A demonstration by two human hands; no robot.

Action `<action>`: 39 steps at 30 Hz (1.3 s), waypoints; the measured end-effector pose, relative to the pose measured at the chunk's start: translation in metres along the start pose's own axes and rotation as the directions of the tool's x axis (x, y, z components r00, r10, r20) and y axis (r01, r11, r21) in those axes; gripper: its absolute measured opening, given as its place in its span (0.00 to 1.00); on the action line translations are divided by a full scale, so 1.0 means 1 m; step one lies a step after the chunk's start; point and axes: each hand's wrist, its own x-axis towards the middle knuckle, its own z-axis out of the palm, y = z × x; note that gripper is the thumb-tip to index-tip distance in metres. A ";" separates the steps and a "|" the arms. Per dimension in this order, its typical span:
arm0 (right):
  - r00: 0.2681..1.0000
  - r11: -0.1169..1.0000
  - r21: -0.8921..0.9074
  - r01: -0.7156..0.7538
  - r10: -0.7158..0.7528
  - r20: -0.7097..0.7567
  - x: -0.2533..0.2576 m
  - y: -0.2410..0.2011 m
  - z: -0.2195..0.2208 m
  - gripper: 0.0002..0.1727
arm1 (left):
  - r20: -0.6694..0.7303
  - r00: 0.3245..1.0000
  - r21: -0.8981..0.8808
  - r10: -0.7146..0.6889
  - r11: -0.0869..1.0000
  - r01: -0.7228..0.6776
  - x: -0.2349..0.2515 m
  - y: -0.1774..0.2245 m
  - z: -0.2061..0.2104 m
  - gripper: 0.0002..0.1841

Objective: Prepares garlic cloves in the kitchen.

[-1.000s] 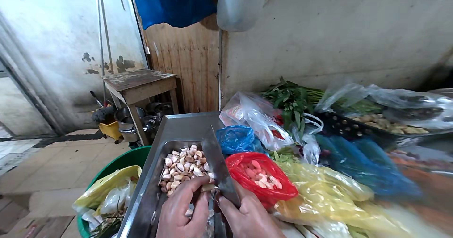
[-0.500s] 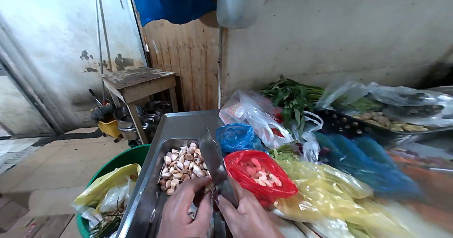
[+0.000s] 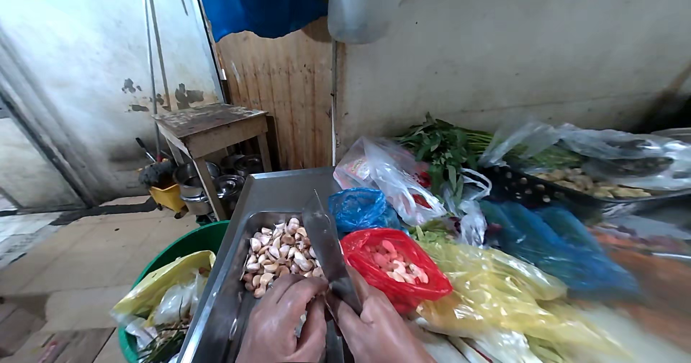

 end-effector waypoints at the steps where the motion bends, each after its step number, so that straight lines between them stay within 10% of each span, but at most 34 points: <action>1: 1.000 1.000 -0.004 -0.004 0.004 0.009 0.000 0.000 0.000 0.19 | 0.000 1.000 0.009 0.002 1.000 -0.002 0.000 -0.001 0.000 0.08; 15: 0.998 0.996 -0.083 -0.015 0.020 0.060 0.002 0.000 -0.002 0.17 | 0.070 0.979 0.222 0.193 0.954 -0.204 -0.006 -0.010 0.001 0.07; 39: 0.994 0.995 0.054 -0.078 0.074 0.076 0.000 -0.002 -0.004 0.14 | 0.167 0.973 -0.370 -0.160 0.904 0.212 0.001 -0.002 -0.009 0.08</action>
